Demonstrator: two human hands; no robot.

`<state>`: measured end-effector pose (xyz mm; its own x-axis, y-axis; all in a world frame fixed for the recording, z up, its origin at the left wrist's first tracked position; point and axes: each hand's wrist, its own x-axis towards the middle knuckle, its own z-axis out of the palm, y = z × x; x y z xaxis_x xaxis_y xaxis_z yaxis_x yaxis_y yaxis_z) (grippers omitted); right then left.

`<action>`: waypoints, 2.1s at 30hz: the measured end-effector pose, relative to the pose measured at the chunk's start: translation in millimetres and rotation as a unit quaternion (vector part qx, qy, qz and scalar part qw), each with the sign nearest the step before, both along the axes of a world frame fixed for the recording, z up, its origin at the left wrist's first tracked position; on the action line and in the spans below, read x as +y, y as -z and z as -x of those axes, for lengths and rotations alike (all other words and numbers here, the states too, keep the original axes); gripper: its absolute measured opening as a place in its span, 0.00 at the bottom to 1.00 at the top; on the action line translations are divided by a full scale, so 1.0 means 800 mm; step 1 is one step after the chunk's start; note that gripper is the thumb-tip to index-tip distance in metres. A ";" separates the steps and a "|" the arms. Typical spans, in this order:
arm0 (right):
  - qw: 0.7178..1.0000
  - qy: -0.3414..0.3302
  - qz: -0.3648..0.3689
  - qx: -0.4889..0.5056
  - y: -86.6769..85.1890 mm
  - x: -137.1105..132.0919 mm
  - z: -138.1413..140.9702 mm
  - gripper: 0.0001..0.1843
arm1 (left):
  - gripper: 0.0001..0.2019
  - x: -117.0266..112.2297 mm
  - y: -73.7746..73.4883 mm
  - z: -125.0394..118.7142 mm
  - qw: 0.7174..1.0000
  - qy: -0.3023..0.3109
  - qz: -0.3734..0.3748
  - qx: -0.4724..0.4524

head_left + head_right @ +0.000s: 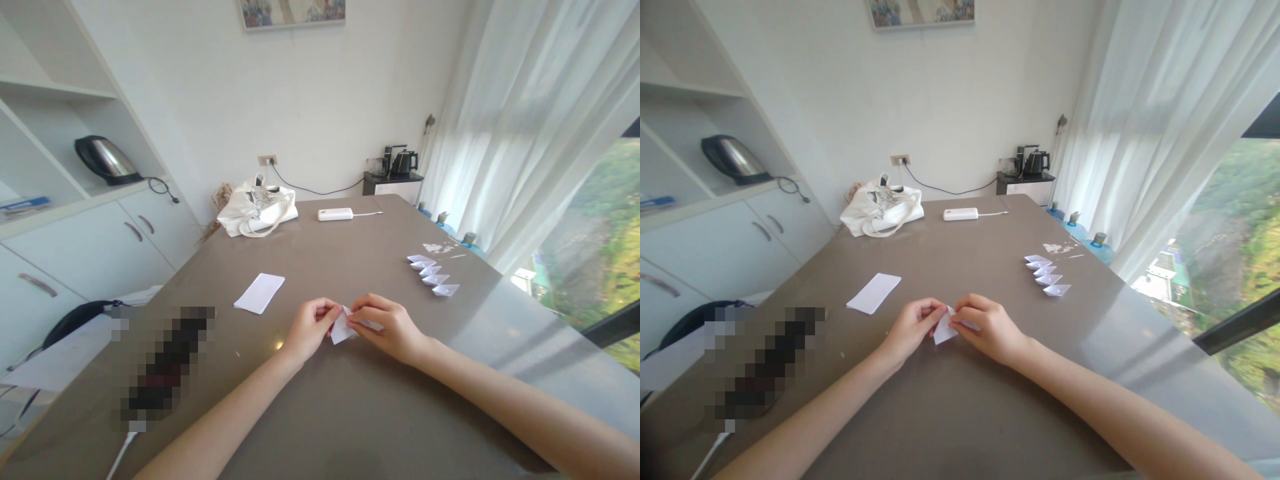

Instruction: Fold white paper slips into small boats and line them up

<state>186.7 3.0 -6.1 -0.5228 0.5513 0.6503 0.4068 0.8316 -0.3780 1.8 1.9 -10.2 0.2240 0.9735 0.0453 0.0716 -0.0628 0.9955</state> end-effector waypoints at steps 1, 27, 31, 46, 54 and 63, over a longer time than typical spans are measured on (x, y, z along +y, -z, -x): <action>1.000 -0.001 -0.018 -0.008 0.000 0.000 -0.001 0.07 | 0.17 0.000 0.000 0.000 1.000 -0.003 -0.005 0.002; 0.954 0.027 0.278 0.109 -0.018 -0.001 0.002 0.16 | 0.12 0.000 -0.006 0.003 0.999 -0.002 -0.050 0.018; 0.851 -0.037 0.503 0.143 -0.011 0.007 0.007 0.22 | 0.12 0.000 -0.007 0.003 0.998 0.005 -0.054 0.024; 0.801 -0.035 0.576 0.161 -0.003 0.009 0.006 0.23 | 0.13 0.002 -0.003 0.004 0.999 0.012 -0.030 0.041; 0.822 -0.037 0.551 0.140 -0.003 0.010 0.005 0.23 | 0.13 0.000 -0.006 0.004 0.996 0.018 -0.042 0.076; 0.849 -0.050 0.515 0.102 -0.008 0.007 0.006 0.22 | 0.10 0.000 -0.007 0.005 0.995 0.032 -0.044 0.082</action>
